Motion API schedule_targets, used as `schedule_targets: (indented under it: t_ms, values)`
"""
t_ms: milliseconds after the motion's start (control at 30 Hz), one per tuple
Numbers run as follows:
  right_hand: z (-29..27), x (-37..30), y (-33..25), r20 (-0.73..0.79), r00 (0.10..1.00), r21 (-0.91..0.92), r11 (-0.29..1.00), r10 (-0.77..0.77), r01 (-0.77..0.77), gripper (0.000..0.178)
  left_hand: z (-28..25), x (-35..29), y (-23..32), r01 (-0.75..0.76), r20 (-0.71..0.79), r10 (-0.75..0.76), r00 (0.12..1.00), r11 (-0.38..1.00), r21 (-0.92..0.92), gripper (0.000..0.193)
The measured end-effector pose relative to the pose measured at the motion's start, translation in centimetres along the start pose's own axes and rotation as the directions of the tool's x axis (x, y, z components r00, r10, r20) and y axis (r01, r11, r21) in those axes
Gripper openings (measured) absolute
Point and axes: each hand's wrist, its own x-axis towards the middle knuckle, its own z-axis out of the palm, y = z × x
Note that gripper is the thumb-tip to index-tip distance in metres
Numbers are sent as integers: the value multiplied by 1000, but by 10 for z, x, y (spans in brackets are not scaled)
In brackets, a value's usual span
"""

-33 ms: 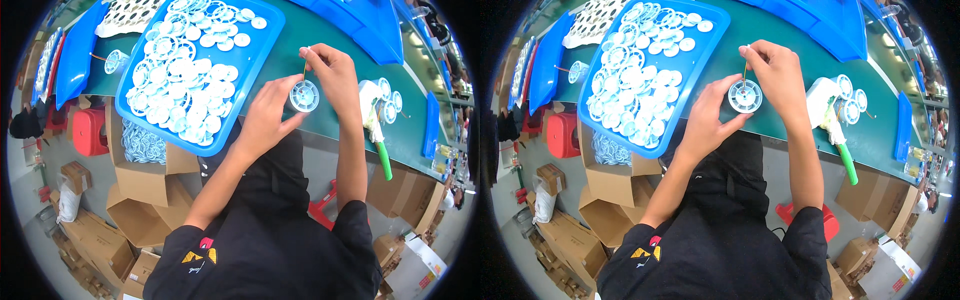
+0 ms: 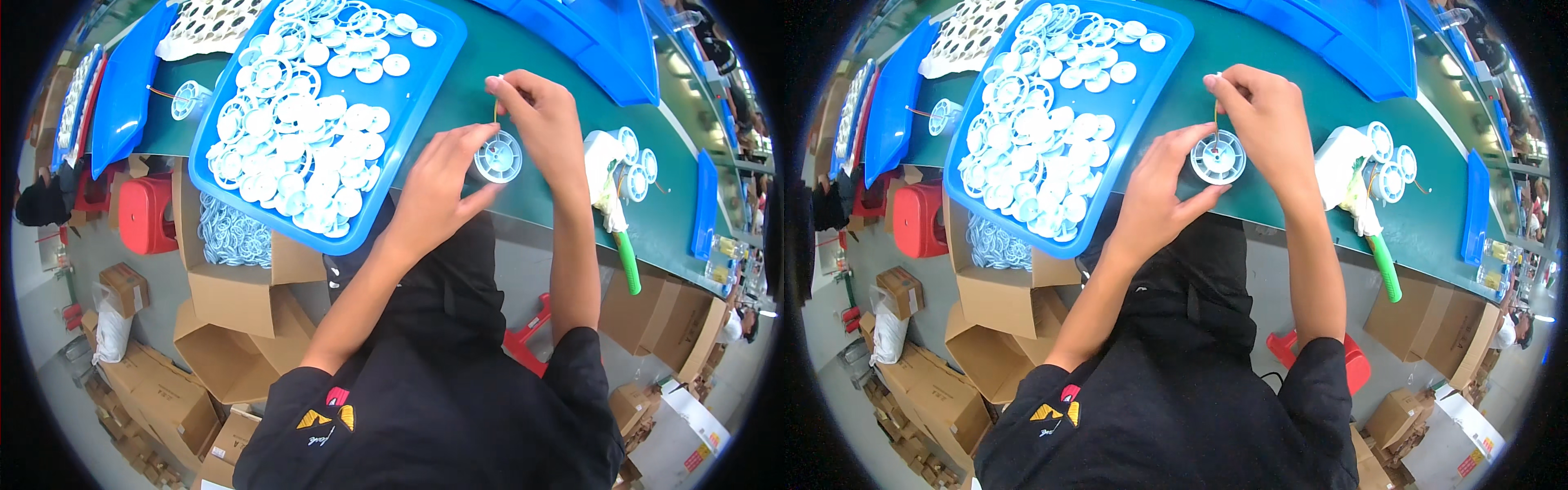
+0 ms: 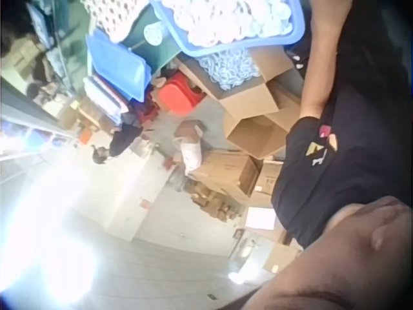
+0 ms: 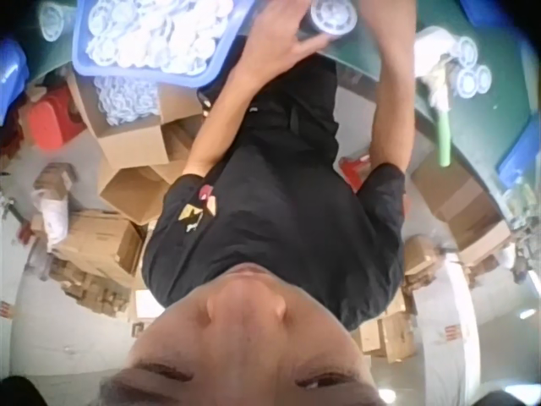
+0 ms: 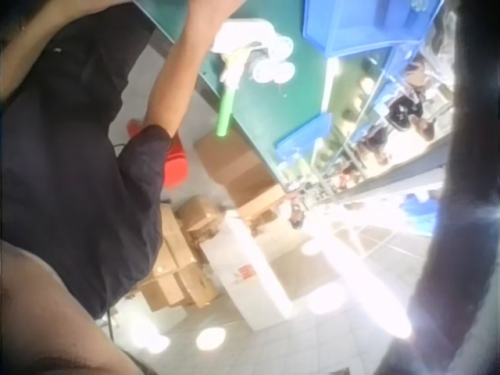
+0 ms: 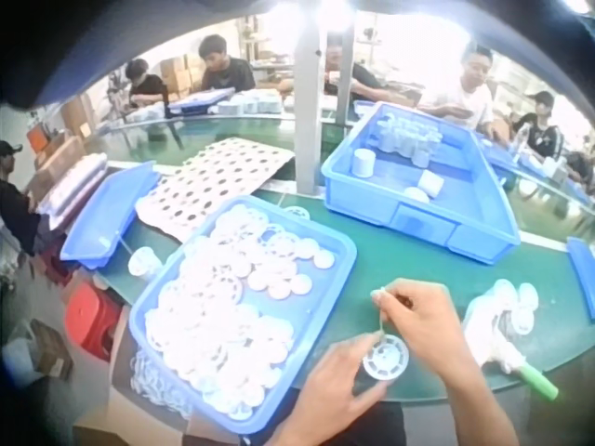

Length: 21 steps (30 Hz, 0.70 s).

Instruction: Manually assembling small plastic electronic housing components at an industrial workstation.

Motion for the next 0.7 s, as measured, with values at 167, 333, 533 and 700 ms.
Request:
schedule_targets:
  t_ms: [167, 333, 533, 700]
  values:
    - [15, 21, -3, 146, 989, -128, 992, 0, 19, 30, -7, 8, 3, 151, 48, -145, 988, 976, -159, 57]
    - [33, 40, -22, 43, 921, -410, 834, -387, 370, 29, -3, 2, 1, 36, 70, -35, 997, 999, -15, 62]
    - [83, 61, -24, 334, 817, -588, 573, -471, 571, 31, -2, 1, 1, 97, 79, -98, 992, 995, 15, 65]
    - [73, 58, -34, 141, 884, -410, 787, -445, 461, 18, -5, 2, 4, 129, 112, -126, 986, 991, -20, 68]
